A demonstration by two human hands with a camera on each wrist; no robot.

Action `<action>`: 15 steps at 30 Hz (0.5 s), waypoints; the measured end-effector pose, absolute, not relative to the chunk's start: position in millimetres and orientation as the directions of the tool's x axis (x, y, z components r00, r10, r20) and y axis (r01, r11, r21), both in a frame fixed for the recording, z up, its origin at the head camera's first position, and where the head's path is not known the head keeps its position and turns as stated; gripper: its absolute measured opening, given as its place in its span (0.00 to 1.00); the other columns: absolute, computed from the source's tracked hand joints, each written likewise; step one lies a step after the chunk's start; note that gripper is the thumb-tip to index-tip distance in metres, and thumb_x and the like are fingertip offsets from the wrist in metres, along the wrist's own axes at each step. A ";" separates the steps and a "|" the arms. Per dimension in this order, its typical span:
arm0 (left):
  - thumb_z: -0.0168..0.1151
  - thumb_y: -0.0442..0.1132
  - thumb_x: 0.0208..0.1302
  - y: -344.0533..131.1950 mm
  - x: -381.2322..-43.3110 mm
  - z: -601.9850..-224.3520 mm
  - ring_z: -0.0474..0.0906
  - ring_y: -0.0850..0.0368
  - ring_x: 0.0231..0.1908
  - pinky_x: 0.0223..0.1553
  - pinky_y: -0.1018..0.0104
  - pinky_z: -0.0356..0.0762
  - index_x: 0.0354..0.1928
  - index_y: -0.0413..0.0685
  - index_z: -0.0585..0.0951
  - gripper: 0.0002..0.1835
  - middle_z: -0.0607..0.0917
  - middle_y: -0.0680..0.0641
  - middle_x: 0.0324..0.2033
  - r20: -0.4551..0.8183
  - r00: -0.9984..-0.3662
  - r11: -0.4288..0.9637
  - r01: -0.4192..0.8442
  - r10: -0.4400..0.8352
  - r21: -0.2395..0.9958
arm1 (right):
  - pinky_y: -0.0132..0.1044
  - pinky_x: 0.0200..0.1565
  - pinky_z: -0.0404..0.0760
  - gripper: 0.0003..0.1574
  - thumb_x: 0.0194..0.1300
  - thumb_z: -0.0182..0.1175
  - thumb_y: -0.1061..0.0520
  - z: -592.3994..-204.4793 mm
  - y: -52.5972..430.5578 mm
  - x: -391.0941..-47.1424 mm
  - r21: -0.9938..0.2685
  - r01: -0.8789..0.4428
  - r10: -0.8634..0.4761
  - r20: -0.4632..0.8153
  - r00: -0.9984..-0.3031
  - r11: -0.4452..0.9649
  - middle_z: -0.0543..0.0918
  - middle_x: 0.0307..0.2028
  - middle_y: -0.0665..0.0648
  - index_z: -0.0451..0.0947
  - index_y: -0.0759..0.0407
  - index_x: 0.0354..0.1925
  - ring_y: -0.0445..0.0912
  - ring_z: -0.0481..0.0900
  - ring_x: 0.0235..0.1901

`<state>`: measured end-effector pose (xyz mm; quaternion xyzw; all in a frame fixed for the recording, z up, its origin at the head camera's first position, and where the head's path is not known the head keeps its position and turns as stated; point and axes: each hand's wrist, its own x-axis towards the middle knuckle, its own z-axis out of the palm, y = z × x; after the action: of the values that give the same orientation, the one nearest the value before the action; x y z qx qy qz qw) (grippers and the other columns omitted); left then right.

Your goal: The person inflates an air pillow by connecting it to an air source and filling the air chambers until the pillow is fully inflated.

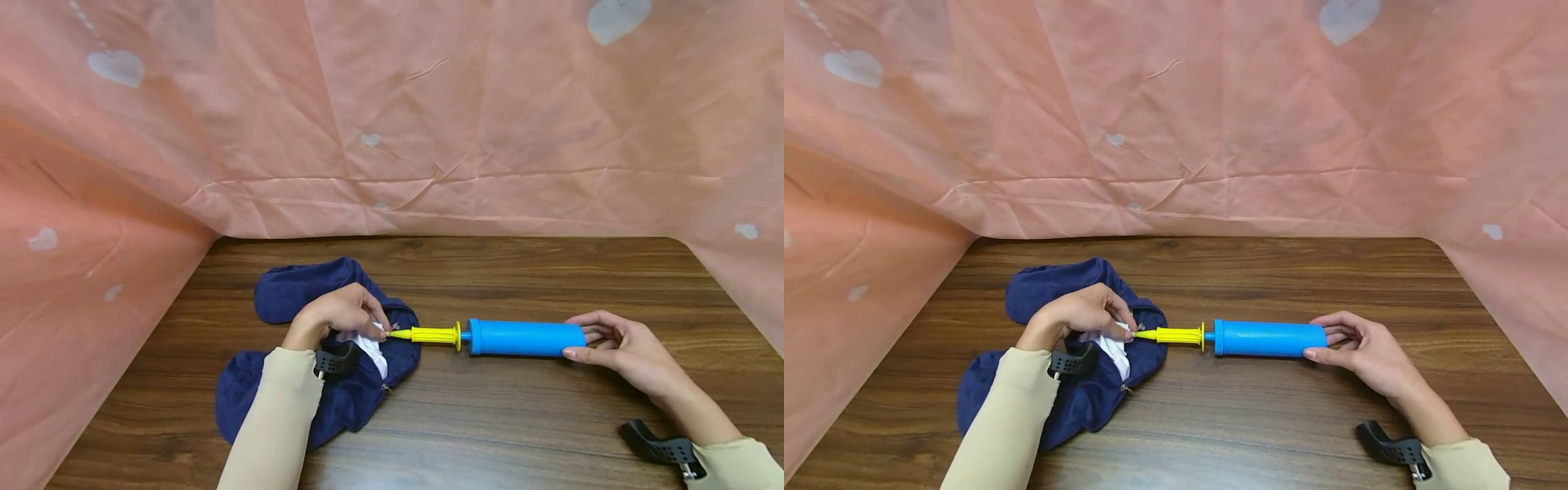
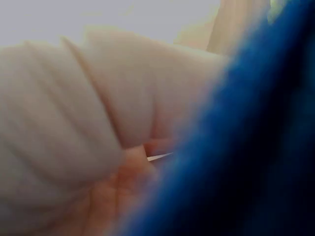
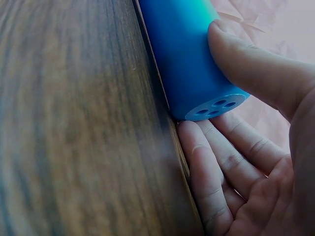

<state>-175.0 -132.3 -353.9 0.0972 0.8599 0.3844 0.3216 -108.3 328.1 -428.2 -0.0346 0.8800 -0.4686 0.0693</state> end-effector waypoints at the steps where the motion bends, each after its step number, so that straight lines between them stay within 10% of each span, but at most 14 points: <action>1: 0.73 0.29 0.62 -132.0 -176.6 -354.2 0.64 0.64 0.15 0.19 0.71 0.62 0.41 0.44 0.94 0.07 0.87 0.55 0.23 -0.477 -0.778 0.691 -0.077 0.409 0.719 | 0.35 0.40 0.83 0.33 0.67 0.77 0.49 -428.5 327.6 -108.7 -0.830 0.005 -0.126 -0.091 -0.988 0.557 0.88 0.43 0.44 0.80 0.59 0.65 0.42 0.86 0.39; 15: 0.74 0.30 0.57 -123.5 -214.9 -353.4 0.82 0.63 0.36 0.39 0.73 0.76 0.40 0.41 0.94 0.09 0.95 0.52 0.35 -0.569 -0.746 0.713 -0.185 0.345 0.676 | 0.30 0.43 0.82 0.34 0.68 0.76 0.46 -429.9 329.6 -120.9 -0.822 -0.002 -0.101 -0.068 -0.993 0.570 0.89 0.44 0.44 0.80 0.57 0.66 0.36 0.85 0.43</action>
<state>-214.9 -123.5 -353.4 0.0467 0.8556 0.3757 0.3530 -120.9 329.6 -429.9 -0.0291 0.8843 -0.4629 0.0536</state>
